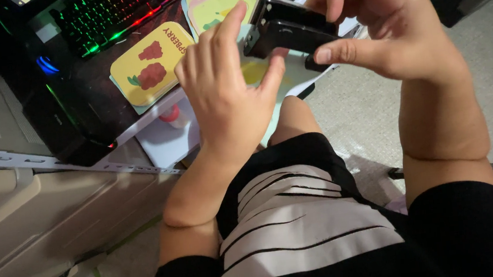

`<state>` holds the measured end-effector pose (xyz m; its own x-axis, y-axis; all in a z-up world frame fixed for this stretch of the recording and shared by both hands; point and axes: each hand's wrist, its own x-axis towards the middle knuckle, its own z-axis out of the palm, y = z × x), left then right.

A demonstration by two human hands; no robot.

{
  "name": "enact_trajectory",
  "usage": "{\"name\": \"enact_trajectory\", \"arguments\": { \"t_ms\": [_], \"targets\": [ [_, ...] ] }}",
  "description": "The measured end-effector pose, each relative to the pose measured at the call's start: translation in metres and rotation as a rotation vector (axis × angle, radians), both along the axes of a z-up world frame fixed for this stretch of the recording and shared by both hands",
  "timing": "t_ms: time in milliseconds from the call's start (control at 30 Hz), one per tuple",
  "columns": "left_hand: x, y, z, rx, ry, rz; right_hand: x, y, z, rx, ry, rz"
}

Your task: The person is using a manual single-hole puncher to create holes in the top center of various printed fruit cards.

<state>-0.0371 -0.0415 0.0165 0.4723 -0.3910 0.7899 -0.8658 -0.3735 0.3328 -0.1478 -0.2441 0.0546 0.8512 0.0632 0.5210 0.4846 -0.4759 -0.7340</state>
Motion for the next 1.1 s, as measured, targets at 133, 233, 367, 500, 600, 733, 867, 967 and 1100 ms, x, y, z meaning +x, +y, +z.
{"name": "enact_trajectory", "arguments": {
  "t_ms": [133,233,367,500,600,733,867,967,1100],
  "targets": [
    [0.003,-0.005,0.007,0.033,-0.022,0.04,0.003,-0.009,-0.006,0.041,0.045,-0.019],
    [0.006,-0.006,0.012,0.072,-0.02,0.023,0.005,-0.012,-0.007,0.08,0.066,-0.018],
    [0.012,-0.008,0.013,0.037,-0.002,-0.027,0.005,-0.01,-0.005,0.084,0.067,-0.015],
    [0.014,-0.009,0.013,0.032,0.024,-0.043,0.007,-0.012,-0.006,0.093,0.076,-0.012],
    [0.015,-0.012,0.009,-0.017,0.058,-0.103,0.008,-0.015,-0.01,0.129,0.09,-0.013],
    [0.017,-0.014,0.005,-0.044,0.075,-0.139,0.011,-0.015,-0.01,0.12,0.094,-0.011],
    [0.015,-0.015,0.005,-0.015,0.085,-0.098,0.013,-0.019,-0.014,0.076,0.072,-0.011],
    [0.016,-0.015,0.004,-0.022,0.093,-0.105,0.014,-0.017,-0.012,0.076,0.072,-0.006],
    [0.018,-0.015,0.002,-0.02,0.106,-0.123,0.015,-0.016,-0.013,0.096,0.092,0.005]
  ]
}}
